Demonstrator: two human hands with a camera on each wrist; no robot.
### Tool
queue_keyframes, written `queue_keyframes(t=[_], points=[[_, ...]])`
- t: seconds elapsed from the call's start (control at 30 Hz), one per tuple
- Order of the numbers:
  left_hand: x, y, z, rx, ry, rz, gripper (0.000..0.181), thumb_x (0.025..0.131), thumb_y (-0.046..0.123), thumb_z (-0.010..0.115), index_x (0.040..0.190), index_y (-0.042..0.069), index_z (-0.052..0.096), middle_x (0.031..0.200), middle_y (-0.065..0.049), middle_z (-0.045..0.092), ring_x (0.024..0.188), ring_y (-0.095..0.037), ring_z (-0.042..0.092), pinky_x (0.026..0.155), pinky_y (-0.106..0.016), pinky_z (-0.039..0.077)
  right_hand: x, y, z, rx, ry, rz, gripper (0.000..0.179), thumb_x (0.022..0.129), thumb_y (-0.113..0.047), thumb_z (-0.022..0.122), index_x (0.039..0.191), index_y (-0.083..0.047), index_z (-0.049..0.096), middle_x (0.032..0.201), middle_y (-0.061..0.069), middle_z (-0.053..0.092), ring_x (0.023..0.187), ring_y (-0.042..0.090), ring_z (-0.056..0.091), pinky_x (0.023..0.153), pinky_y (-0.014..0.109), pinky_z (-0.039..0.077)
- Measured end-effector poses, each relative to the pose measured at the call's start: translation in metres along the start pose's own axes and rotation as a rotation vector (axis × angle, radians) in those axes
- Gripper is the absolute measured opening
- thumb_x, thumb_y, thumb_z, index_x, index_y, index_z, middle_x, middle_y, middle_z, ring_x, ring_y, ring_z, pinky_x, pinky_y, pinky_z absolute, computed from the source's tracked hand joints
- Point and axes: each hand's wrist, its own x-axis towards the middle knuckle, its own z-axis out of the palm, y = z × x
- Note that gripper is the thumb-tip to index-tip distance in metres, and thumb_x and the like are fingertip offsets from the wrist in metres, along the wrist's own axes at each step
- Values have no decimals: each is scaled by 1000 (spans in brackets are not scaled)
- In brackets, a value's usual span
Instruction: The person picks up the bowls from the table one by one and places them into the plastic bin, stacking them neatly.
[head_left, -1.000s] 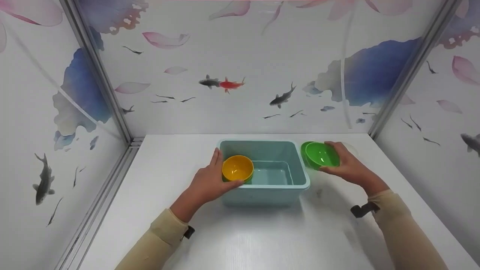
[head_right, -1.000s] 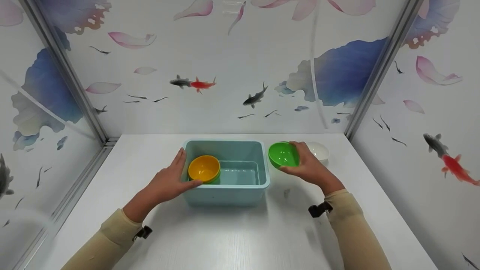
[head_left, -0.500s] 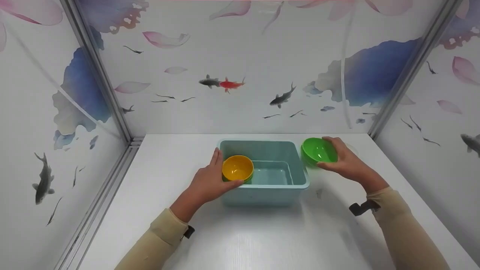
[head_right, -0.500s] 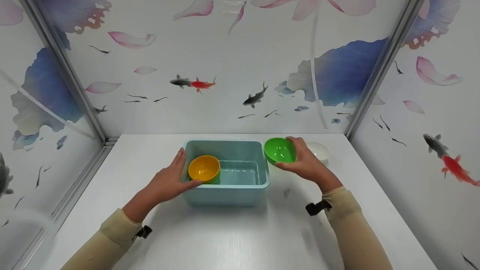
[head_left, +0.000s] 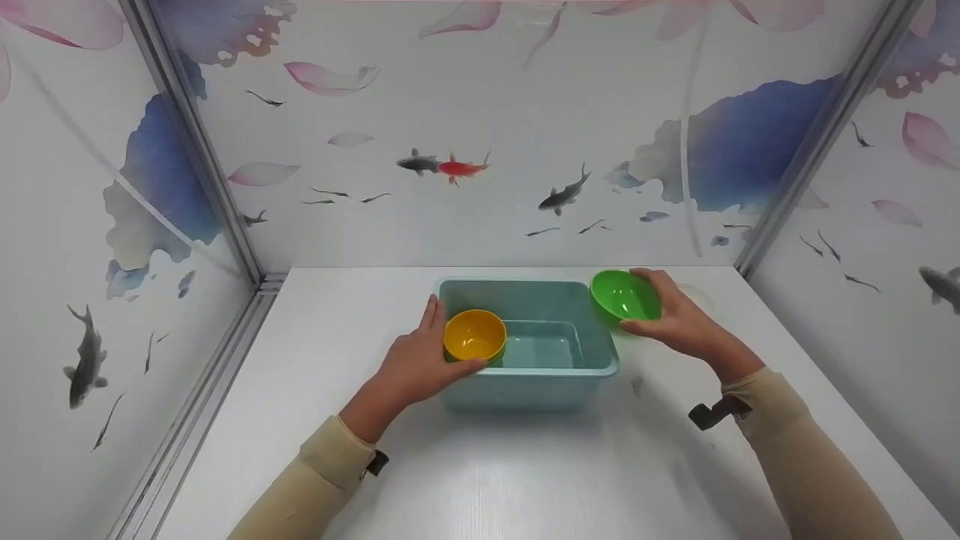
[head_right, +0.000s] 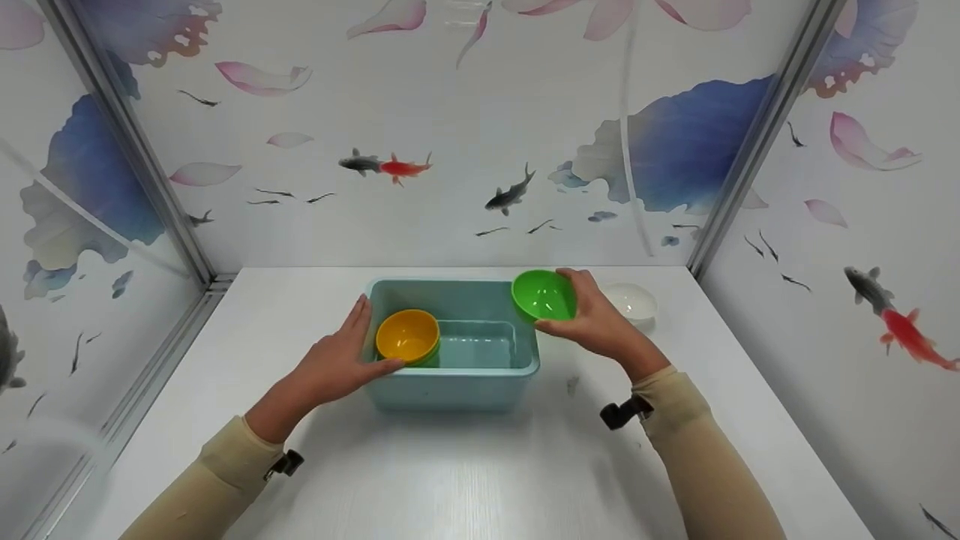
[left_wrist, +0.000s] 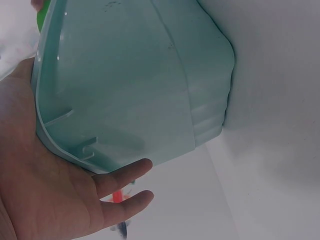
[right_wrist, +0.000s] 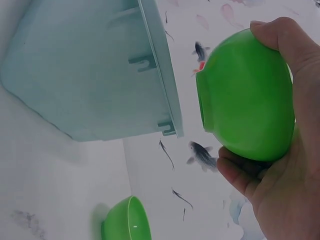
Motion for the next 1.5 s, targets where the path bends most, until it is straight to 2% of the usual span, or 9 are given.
queue_keyframes(t=[0.07, 0.3, 0.6, 0.93, 1.17, 1.3, 1.5], points=[[1, -1, 0, 1, 2, 2, 132, 88, 87, 69, 178, 8, 12, 186, -9, 6, 142, -43, 58, 117, -60, 47, 2, -3, 2, 7, -7, -2, 97, 95, -31, 88, 170, -6, 31, 154, 20, 46, 129, 36, 54, 99, 36, 51], [1, 0, 1, -1, 6, 6, 131, 89, 83, 70, 178, 8, 12, 186, -8, 5, 140, -44, 59, 117, -61, 47, 9, -10, 9, 17, -5, -26, 97, 94, -29, 89, 169, -5, 33, 153, 20, 47, 126, 36, 56, 102, 49, 49], [1, 1, 2, 12, 14, 9, 129, 90, 81, 71, 178, 7, 12, 186, -9, 6, 137, -43, 61, 116, -60, 48, 19, -19, 18, 11, -24, -62, 99, 91, -31, 92, 168, -5, 34, 152, 20, 48, 125, 37, 58, 104, 56, 50], [0, -1, 1, 10, 11, 7, 135, 87, 88, 68, 179, 8, 10, 186, -9, 7, 138, -42, 61, 115, -59, 50, 34, -32, 26, 19, -44, -108, 104, 85, -27, 96, 165, 0, 36, 145, 21, 52, 126, 35, 56, 106, 54, 47], [1, -1, 0, 18, 7, 3, 133, 89, 86, 69, 178, 8, 10, 186, -9, 6, 140, -44, 59, 117, -60, 48, 49, -47, 31, 12, -96, -136, 110, 80, -24, 99, 166, 0, 34, 145, 21, 51, 128, 36, 58, 106, 53, 50], [1, -1, 0, 11, 6, 13, 131, 90, 84, 69, 178, 7, 10, 186, -10, 6, 132, -43, 64, 115, -58, 50, 56, -55, 35, -11, -133, -139, 112, 81, -27, 99, 167, 0, 32, 148, 21, 51, 129, 36, 58, 107, 53, 50], [2, -2, 0, 13, 5, 19, 134, 87, 90, 64, 178, 7, 10, 186, -11, 6, 130, -42, 65, 114, -56, 51, 65, -61, 39, -44, -204, -124, 113, 81, -31, 98, 168, -2, 31, 153, 19, 48, 130, 35, 58, 107, 53, 52]])
